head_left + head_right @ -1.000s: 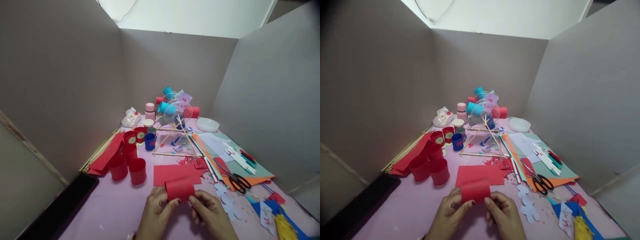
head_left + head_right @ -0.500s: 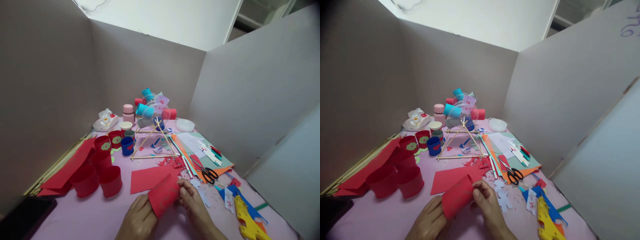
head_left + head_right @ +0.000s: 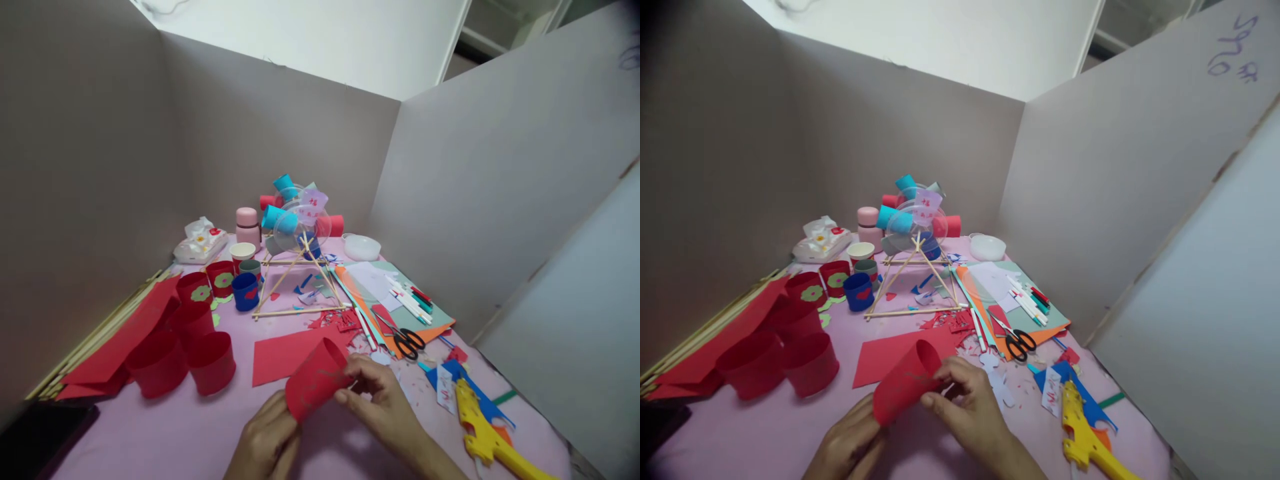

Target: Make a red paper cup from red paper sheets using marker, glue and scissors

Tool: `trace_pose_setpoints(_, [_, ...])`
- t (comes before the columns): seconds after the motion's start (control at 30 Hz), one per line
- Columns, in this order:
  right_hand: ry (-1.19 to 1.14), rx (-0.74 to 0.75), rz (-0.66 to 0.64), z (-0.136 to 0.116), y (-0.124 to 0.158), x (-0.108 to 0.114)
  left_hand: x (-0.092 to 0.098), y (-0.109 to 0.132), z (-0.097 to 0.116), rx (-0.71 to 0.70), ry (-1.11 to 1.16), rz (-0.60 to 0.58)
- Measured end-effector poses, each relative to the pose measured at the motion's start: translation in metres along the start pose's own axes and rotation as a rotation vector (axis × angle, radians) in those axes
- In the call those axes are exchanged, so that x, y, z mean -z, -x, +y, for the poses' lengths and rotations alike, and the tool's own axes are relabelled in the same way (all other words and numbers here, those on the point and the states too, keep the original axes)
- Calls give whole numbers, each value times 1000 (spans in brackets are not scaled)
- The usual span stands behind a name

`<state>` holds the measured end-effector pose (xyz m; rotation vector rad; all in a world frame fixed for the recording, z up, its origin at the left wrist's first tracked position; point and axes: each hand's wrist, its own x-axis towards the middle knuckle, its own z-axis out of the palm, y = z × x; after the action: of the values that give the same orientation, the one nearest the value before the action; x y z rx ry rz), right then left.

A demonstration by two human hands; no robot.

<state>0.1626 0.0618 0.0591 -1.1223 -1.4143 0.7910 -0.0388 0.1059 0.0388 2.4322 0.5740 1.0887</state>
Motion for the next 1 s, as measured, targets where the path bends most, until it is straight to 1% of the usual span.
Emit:
trace_pose_setpoints(0.07, [210,147,11,-6,1,2,-2,1,-6,213,129,29])
trace_pose_setpoints(0.13, [403,252,-44,-14,2,6,-4,1,-12,486,285,130])
trace_pose_setpoints(0.2, [560,278,-175,-22,3,10,-4,-1,-15,708,434,259])
trace_pose_setpoints(0.23, [622,268,-249,-25,3,11,-3,-3,-15,776,488,310])
trace_pose_setpoints(0.27, [670,250,-319,-27,4,11,-2,-5,-14,814,527,346])
trace_pose_setpoints(0.33, [711,204,-408,-29,5,12,-1,-9,-11,843,572,363])
trace_pose_setpoints(0.4, [675,153,-427,-30,5,14,0,-11,-7,859,587,337])
trace_pose_setpoints(0.53, [498,29,-357,-29,6,19,1,-14,-2,884,635,286])
trace_pose_setpoints(0.6, [439,4,-317,-28,6,21,2,-14,-1,888,661,262])
trace_pose_setpoints(0.67, [403,6,-316,-25,7,21,2,-13,0,876,700,223])
trace_pose_setpoints(0.77, [379,-19,-332,-14,11,15,-1,-8,2,803,773,147])
trace_pose_setpoints(0.83, [381,-46,-345,-3,15,7,-5,-3,2,754,796,121])
trace_pose_setpoints(0.93, [375,-57,-361,12,19,-3,-12,2,1,747,787,146])
trace_pose_setpoints(1.0, [346,-52,-344,18,20,-8,-16,4,-1,745,785,167])
